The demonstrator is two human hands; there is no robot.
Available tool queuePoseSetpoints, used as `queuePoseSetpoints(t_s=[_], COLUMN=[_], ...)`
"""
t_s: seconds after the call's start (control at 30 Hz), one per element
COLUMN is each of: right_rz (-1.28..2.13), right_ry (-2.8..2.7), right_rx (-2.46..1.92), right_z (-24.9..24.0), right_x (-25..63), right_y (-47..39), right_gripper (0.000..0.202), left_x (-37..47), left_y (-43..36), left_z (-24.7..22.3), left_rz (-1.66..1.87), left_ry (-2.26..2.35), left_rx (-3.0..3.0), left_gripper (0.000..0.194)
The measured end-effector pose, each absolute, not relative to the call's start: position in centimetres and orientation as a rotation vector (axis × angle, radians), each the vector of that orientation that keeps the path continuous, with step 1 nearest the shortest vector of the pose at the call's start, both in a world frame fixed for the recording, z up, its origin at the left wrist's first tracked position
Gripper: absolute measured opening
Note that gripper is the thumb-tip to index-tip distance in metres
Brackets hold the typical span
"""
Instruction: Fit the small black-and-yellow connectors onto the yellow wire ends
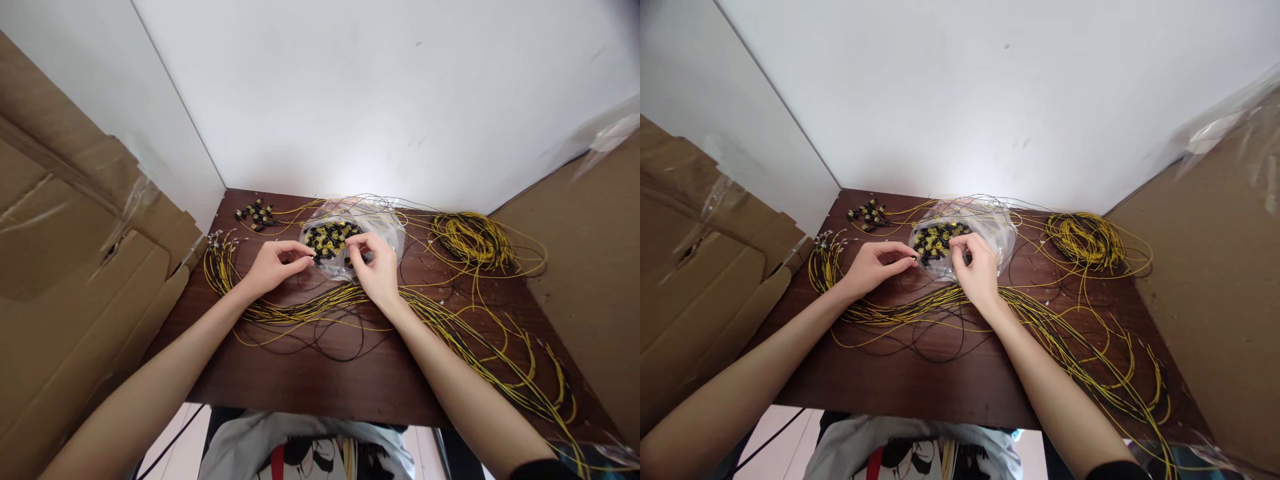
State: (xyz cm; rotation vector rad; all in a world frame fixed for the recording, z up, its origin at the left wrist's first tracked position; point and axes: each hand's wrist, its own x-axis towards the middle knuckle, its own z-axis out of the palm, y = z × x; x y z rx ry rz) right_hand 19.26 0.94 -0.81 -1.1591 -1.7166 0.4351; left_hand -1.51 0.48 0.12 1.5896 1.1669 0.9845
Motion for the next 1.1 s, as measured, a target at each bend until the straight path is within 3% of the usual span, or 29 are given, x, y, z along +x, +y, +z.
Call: queuePoseSetpoints(t_s=[0.33, 0.7, 1.1], right_rz=[0.154, 0.243, 1.015], right_ry=[-2.147, -2.148, -1.603], right_rx=[-1.26, -1.193, -0.926], right_z=[-1.9, -1.6, -1.1], right_x=[19.3, 19.1, 17.0], right_y=[1.0, 0.9, -0.6], right_gripper=[0.018, 0.014, 0.008], left_x=[-1.5, -1.1, -0.3], left_y=[0.6, 0.5, -0.2], left_z=[0.0, -0.1, 0.2], left_rz=[0.995, 1.027, 1.078], left_ry=[1.175, 1.166, 1.123], left_rx=[1.577, 1.631, 1.532], left_gripper=[0.029, 0.025, 0.023])
